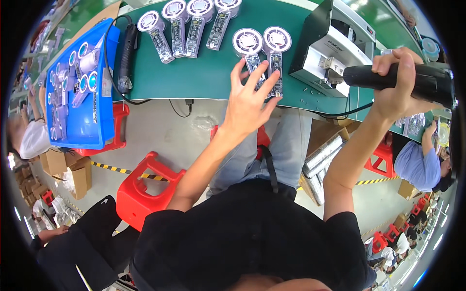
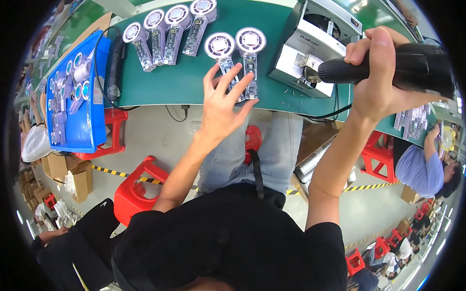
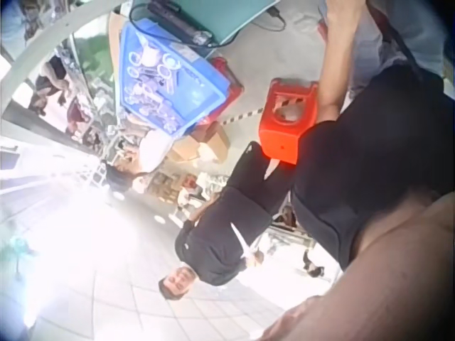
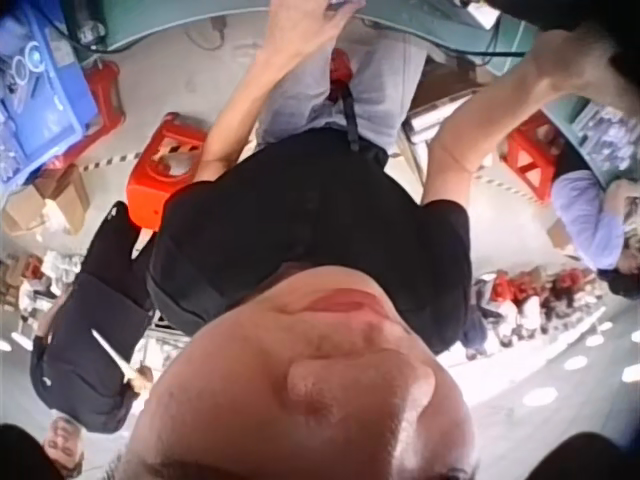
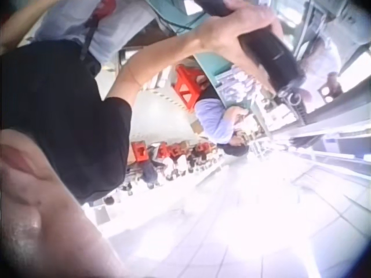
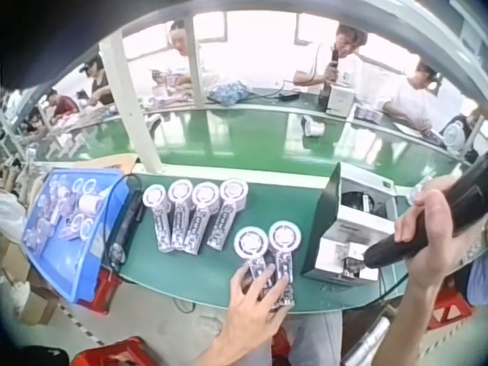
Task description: Assembling and soldering electronic components on a production line.
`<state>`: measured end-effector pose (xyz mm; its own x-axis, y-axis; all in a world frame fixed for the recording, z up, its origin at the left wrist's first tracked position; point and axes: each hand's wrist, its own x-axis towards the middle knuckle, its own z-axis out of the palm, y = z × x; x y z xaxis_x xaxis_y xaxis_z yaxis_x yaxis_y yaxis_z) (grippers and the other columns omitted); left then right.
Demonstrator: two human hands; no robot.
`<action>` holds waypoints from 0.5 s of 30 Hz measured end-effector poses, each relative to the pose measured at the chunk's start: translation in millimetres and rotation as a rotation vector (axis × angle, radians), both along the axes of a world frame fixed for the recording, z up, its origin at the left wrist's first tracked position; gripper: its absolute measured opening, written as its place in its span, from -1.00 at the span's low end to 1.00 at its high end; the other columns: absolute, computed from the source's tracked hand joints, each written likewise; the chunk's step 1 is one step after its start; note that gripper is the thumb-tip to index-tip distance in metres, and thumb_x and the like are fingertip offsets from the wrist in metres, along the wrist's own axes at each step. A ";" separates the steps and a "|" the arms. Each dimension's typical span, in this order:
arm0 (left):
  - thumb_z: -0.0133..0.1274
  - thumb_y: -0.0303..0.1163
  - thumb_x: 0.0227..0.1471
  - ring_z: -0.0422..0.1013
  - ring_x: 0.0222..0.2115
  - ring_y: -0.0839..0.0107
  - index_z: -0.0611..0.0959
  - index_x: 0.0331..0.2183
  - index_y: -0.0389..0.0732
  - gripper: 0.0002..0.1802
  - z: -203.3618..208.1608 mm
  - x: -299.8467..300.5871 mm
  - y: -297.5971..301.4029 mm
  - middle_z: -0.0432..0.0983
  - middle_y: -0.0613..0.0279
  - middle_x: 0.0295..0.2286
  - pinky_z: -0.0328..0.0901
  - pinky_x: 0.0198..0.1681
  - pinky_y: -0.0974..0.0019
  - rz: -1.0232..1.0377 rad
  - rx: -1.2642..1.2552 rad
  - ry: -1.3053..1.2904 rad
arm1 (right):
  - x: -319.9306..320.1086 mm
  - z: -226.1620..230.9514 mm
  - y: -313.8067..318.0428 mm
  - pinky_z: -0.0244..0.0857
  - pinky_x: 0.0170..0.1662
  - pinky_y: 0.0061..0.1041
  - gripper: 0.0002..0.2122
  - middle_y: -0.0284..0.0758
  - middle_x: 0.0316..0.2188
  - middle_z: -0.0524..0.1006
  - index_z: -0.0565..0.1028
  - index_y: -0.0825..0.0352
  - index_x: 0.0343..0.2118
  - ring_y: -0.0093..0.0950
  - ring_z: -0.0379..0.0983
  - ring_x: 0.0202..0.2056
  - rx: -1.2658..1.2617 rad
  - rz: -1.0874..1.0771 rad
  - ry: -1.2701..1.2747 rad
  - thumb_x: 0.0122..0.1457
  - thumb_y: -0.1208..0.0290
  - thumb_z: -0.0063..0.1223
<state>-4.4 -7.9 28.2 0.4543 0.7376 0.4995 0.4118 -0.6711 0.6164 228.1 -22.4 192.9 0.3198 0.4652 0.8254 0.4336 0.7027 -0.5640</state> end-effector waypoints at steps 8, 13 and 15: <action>0.38 -0.37 -0.25 0.27 0.11 0.05 0.73 -0.20 -0.06 -0.57 0.9 -12.0 20.3 0.55 0.29 -0.06 0.19 0.12 -0.03 -0.164 0.174 -0.027 | 10.1 -12.8 14.5 0.40 -0.62 -0.42 -0.49 -0.09 -0.54 0.53 0.01 0.31 -0.02 -0.43 0.41 -0.72 -0.057 0.217 0.064 0.21 0.42 0.17; 0.38 -0.35 -0.26 0.34 0.07 0.13 0.74 -0.25 -0.02 -0.62 -6.8 -11.1 21.4 0.57 0.34 -0.10 0.20 0.11 -0.04 -0.155 0.190 -0.062 | 16.9 -13.5 20.4 0.36 -0.63 -0.40 -0.42 -0.07 -0.52 0.52 -0.05 0.21 0.07 -0.42 0.40 -0.71 -0.176 0.246 0.217 0.22 0.38 0.18; 0.38 -0.34 -0.27 0.35 0.06 0.14 0.75 -0.26 -0.01 -0.62 -10.3 -6.8 21.4 0.57 0.35 -0.11 0.20 0.10 -0.04 -0.135 0.195 -0.053 | 7.4 -16.5 16.8 0.35 -0.64 -0.39 -0.42 -0.07 -0.53 0.51 -0.03 0.19 0.08 -0.42 0.40 -0.71 -0.183 0.225 0.233 0.21 0.41 0.18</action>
<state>-11.2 13.5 17.8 0.5114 0.5592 0.6526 0.2809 -0.8264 0.4880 235.5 -5.5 176.5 0.3625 0.6786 0.6389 0.1251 0.6439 -0.7548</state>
